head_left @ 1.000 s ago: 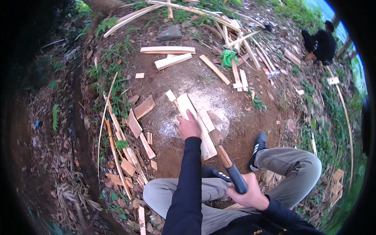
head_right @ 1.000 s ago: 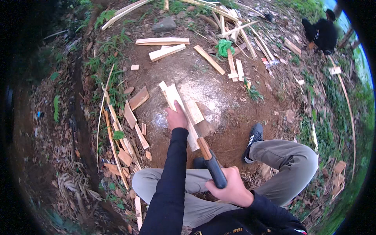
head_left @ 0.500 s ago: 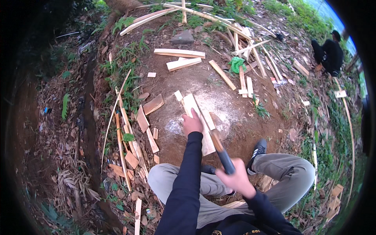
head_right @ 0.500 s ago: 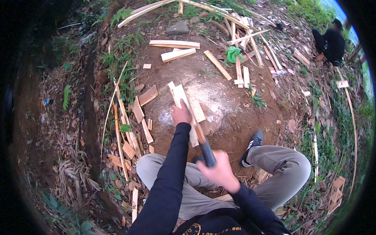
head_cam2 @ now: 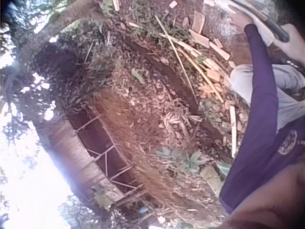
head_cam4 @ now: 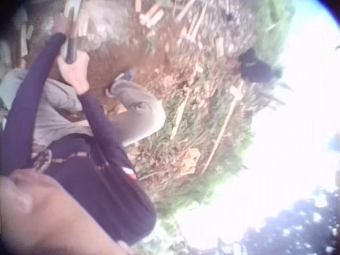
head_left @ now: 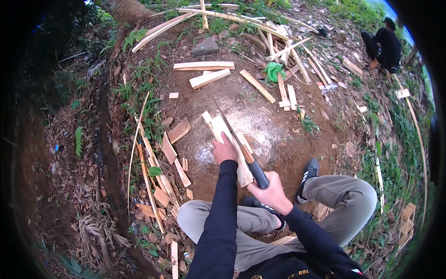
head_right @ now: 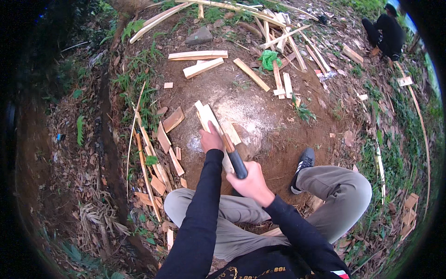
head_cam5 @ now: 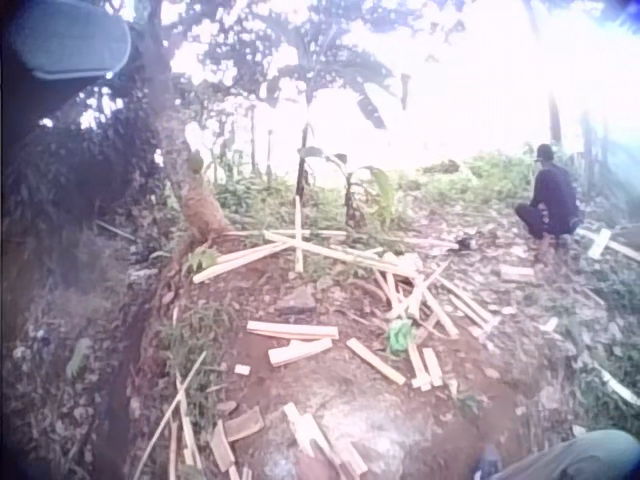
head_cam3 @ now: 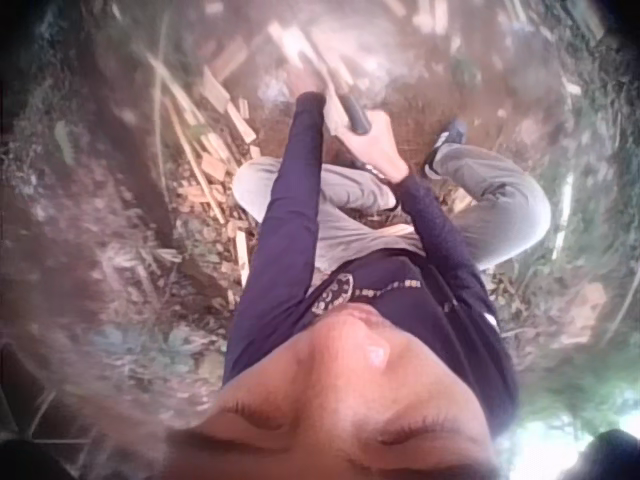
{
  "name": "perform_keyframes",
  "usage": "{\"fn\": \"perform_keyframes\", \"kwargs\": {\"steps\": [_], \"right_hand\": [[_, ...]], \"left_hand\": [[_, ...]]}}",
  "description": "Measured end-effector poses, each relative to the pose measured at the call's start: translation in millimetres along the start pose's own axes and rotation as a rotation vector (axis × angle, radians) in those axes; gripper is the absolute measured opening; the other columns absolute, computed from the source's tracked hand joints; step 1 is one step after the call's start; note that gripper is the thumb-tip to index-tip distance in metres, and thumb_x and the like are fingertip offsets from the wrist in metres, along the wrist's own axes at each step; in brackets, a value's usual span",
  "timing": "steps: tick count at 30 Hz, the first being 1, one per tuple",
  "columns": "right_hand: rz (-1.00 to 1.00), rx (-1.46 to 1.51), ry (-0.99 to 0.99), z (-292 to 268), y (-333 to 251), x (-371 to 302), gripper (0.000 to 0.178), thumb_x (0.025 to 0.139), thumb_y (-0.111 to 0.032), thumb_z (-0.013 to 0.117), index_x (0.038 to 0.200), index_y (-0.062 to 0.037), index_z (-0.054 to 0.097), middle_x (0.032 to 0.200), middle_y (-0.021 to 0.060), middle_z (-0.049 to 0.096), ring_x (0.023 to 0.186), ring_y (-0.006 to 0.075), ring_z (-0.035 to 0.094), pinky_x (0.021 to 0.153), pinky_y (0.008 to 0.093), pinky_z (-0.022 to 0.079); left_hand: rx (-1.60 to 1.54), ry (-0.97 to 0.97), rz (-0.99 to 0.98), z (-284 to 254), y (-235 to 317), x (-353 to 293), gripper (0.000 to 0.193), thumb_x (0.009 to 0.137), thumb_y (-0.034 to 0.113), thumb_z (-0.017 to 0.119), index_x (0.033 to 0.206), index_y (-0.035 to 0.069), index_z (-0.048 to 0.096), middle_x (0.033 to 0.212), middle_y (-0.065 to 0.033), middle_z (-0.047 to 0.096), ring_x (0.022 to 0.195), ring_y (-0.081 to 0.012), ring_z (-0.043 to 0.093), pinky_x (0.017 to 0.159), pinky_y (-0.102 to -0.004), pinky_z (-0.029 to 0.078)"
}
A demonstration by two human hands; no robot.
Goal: The person uses a hand saw to cut a piece of light-colored wood placed on a tree stump. They hold the wood with their left hand and saw with their right hand, producing sawdust and smaller wood pieces.
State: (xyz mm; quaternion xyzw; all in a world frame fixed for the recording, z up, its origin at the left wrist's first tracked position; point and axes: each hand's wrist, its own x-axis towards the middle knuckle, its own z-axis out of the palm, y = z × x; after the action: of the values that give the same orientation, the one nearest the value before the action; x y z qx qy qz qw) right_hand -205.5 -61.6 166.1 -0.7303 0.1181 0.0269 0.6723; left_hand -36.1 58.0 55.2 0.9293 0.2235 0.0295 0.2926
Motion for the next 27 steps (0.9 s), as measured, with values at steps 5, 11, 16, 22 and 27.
{"fn": "perform_keyframes", "kwargs": {"steps": [5, 11, 16, 22, 27], "right_hand": [[0.038, 0.093, 0.054, -18, 7, -6, 0.021, 0.072, -0.01, 0.069, 0.061, -0.0015, 0.052, 0.05, 0.0032, 0.044, 0.049, 0.0073, 0.045, 0.048, 0.0292, 0.038], [-0.142, -0.026, 0.069, -27, 3, -16, 0.018, 0.071, -0.007, 0.068, 0.064, -0.0025, 0.052, 0.052, 0.0017, 0.046, 0.048, 0.0072, 0.044, 0.048, 0.0279, 0.037], [-0.133, -0.046, 0.03, -25, 4, -13, 0.024, 0.071, -0.01, 0.068, 0.062, 0.0002, 0.048, 0.05, 0.0086, 0.039, 0.046, 0.0101, 0.039, 0.046, 0.0321, 0.037], [-0.129, -0.028, -0.004, -18, 5, -19, 0.027, 0.071, -0.011, 0.069, 0.062, 0.0011, 0.046, 0.049, 0.0108, 0.035, 0.046, 0.0107, 0.036, 0.046, 0.0341, 0.036], [-0.067, -0.018, -0.007, -17, 4, -28, 0.025, 0.071, -0.01, 0.068, 0.062, 0.0001, 0.048, 0.05, 0.0063, 0.038, 0.047, 0.009, 0.038, 0.046, 0.032, 0.035]], "left_hand": [[-0.016, 0.001, -0.063, -7, 4, 1, 0.065, 0.099, 0.056, 0.039, 0.11, -0.007, 0.05, 0.105, -0.0334, 0.064, 0.099, -0.0474, 0.063, 0.085, -0.0534, 0.048], [-0.064, 0.058, -0.187, -5, 23, -15, 0.073, 0.097, 0.058, 0.04, 0.112, -0.011, 0.053, 0.113, -0.0342, 0.061, 0.107, -0.0469, 0.06, 0.093, -0.0506, 0.046], [-0.017, 0.074, -0.19, -4, 18, -12, 0.069, 0.098, 0.057, 0.038, 0.112, -0.01, 0.053, 0.115, -0.0325, 0.061, 0.105, -0.0459, 0.061, 0.091, -0.0514, 0.046], [-0.011, 0.118, -0.185, 0, 19, -12, 0.061, 0.1, 0.053, 0.035, 0.108, -0.006, 0.051, 0.11, -0.0292, 0.061, 0.101, -0.0447, 0.061, 0.089, -0.0518, 0.047], [-0.021, 0.078, -0.216, 2, 19, -10, 0.063, 0.099, 0.054, 0.036, 0.11, -0.006, 0.05, 0.112, -0.0293, 0.06, 0.102, -0.0443, 0.061, 0.089, -0.0516, 0.047]]}}
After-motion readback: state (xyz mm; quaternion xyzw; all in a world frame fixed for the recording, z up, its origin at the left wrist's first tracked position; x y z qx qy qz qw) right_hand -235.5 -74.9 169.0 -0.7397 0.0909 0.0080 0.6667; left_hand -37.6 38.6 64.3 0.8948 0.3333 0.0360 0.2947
